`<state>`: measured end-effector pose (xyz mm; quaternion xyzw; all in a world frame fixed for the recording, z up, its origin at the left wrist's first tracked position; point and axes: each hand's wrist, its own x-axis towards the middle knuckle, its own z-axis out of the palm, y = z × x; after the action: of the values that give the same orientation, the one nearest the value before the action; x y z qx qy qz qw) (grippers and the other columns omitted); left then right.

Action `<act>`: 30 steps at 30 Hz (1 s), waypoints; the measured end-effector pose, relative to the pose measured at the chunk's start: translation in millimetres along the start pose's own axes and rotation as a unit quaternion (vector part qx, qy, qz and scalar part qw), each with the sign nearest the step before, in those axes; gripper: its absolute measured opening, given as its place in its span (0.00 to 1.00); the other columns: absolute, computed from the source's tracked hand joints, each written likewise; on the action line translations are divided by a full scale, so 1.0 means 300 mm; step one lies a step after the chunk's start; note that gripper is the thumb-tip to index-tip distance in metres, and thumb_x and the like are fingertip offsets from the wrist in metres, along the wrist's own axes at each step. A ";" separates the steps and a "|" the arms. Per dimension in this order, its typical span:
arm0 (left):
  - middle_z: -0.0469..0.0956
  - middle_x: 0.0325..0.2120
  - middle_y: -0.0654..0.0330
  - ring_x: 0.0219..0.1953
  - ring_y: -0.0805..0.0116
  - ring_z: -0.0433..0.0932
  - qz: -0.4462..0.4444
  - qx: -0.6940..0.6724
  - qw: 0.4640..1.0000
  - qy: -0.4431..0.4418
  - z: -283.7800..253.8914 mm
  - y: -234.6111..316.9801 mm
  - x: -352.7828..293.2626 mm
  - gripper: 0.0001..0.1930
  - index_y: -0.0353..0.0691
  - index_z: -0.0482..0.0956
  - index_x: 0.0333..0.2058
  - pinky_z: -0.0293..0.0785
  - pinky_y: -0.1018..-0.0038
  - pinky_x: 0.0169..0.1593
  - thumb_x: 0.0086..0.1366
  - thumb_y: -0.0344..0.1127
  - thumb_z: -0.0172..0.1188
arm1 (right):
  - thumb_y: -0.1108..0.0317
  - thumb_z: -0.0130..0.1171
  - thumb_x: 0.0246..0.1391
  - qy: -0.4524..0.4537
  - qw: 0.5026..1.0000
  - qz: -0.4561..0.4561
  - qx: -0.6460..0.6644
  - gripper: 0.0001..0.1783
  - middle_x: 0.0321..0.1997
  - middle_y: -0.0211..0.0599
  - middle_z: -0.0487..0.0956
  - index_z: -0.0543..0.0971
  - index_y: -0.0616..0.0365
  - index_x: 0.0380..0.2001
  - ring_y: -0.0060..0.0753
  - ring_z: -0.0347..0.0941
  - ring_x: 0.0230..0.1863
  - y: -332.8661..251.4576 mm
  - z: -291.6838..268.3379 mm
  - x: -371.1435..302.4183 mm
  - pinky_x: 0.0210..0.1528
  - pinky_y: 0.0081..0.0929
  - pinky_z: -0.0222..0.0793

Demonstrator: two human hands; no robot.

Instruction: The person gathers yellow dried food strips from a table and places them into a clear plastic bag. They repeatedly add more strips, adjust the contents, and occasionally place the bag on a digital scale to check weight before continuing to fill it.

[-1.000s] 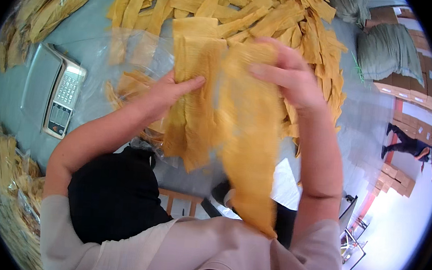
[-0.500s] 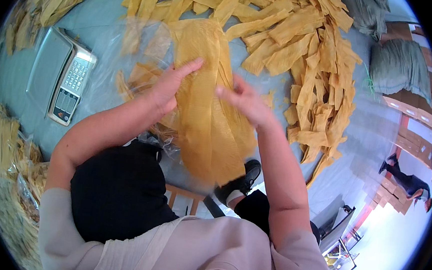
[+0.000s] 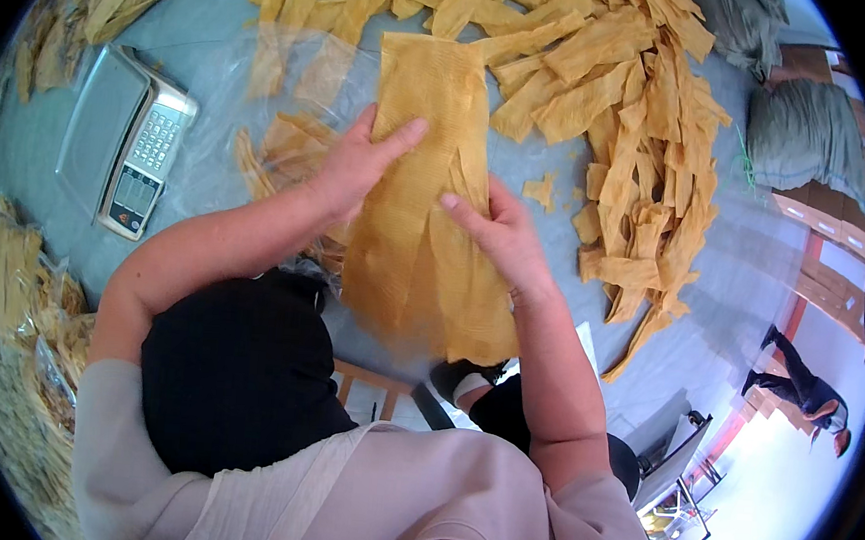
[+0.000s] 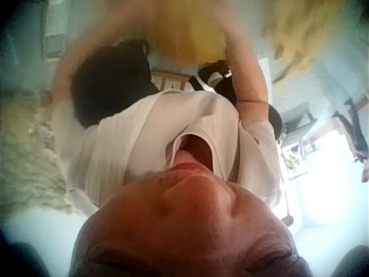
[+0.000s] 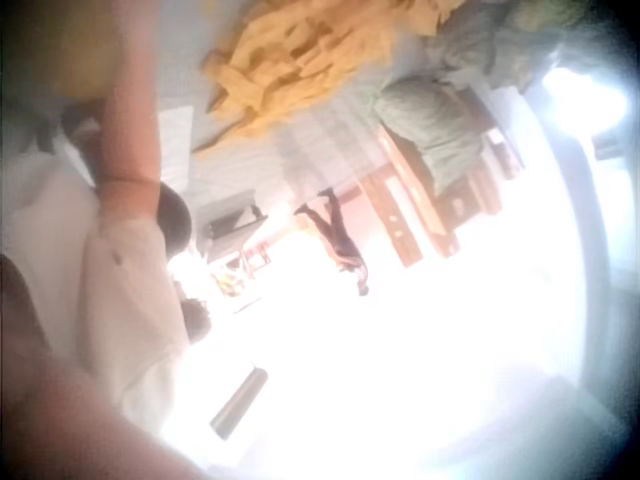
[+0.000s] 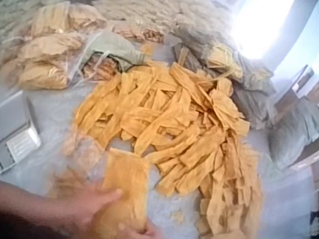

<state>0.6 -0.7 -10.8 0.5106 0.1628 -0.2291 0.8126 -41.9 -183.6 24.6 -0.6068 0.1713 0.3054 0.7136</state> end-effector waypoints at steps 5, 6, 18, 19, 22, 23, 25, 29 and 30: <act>0.68 0.52 0.56 0.54 0.66 0.68 -0.013 0.017 1.000 -0.011 0.064 -0.032 -0.032 0.31 0.37 0.61 0.57 0.65 0.69 0.56 0.61 0.47 0.60 | 0.69 0.65 0.46 0.017 0.997 0.011 0.075 0.25 0.43 0.33 0.78 0.72 0.64 0.49 0.23 0.73 0.44 0.127 0.050 0.007 0.48 0.24 0.68; 0.68 0.52 0.55 0.53 0.64 0.68 -0.024 0.075 0.996 -0.049 0.055 -0.046 -0.019 0.32 0.37 0.60 0.57 0.65 0.69 0.56 0.61 0.49 0.60 | 0.70 0.65 0.46 0.020 0.997 0.013 0.068 0.25 0.43 0.33 0.78 0.73 0.64 0.48 0.23 0.73 0.44 0.136 0.032 -0.005 0.49 0.24 0.68; 0.75 0.38 0.51 0.41 0.50 0.75 0.042 0.696 0.637 -0.329 -0.145 -0.148 -0.031 0.25 0.59 0.67 0.55 0.72 0.61 0.43 0.56 0.44 0.57 | 0.73 0.63 0.42 -0.095 0.953 0.224 -0.182 0.23 0.41 0.33 0.80 0.76 0.63 0.45 0.24 0.74 0.42 0.182 -0.459 -0.097 0.49 0.25 0.67; 0.75 0.36 0.53 0.40 0.51 0.76 0.082 0.691 0.638 -0.331 -0.197 -0.205 -0.021 0.23 0.58 0.69 0.53 0.72 0.60 0.41 0.57 0.44 0.56 | 0.73 0.64 0.42 -0.113 0.952 0.225 -0.171 0.23 0.41 0.33 0.79 0.76 0.63 0.46 0.24 0.74 0.42 0.191 -0.432 -0.084 0.49 0.25 0.67; 0.76 0.35 0.57 0.38 0.54 0.76 0.130 0.687 0.630 -0.338 -0.196 -0.184 -0.022 0.17 0.54 0.72 0.48 0.72 0.61 0.40 0.59 0.41 0.54 | 0.73 0.64 0.42 -0.145 0.953 0.232 -0.133 0.24 0.42 0.33 0.79 0.75 0.63 0.46 0.24 0.73 0.43 0.223 -0.339 -0.025 0.49 0.25 0.67; 0.76 0.35 0.58 0.38 0.55 0.76 0.135 0.689 0.626 -0.339 -0.180 -0.157 -0.024 0.15 0.53 0.72 0.46 0.73 0.62 0.40 0.60 0.40 0.53 | 0.72 0.64 0.42 -0.147 0.954 0.234 -0.118 0.24 0.42 0.34 0.79 0.75 0.63 0.47 0.25 0.73 0.43 0.227 -0.321 0.003 0.50 0.25 0.67; 0.76 0.35 0.57 0.38 0.55 0.76 0.212 0.644 0.673 -0.296 -0.180 -0.133 -0.018 0.12 0.49 0.74 0.43 0.72 0.63 0.39 0.60 0.39 0.54 | 0.72 0.64 0.42 -0.156 0.958 0.223 -0.090 0.24 0.43 0.33 0.78 0.75 0.63 0.47 0.25 0.73 0.43 0.203 -0.274 0.051 0.50 0.26 0.67; 0.75 0.36 0.57 0.39 0.55 0.75 0.327 0.546 0.746 -0.195 -0.159 -0.036 -0.029 0.09 0.45 0.76 0.39 0.72 0.64 0.39 0.59 0.34 0.54 | 0.71 0.64 0.44 -0.179 0.964 0.175 -0.091 0.24 0.44 0.32 0.78 0.75 0.60 0.48 0.25 0.73 0.45 0.153 -0.221 0.116 0.51 0.26 0.66; 0.75 0.36 0.58 0.38 0.56 0.75 0.355 0.533 0.746 -0.182 -0.155 -0.014 -0.038 0.09 0.45 0.77 0.38 0.72 0.65 0.39 0.58 0.34 0.55 | 0.71 0.64 0.44 -0.187 0.962 0.166 -0.107 0.24 0.44 0.32 0.78 0.75 0.59 0.48 0.25 0.72 0.46 0.158 -0.212 0.132 0.52 0.26 0.66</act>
<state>-12.8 42.0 -27.9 0.8301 -0.3296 -0.0620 0.4456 -34.7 -232.5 -48.9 -0.5750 0.0990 0.5442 0.6028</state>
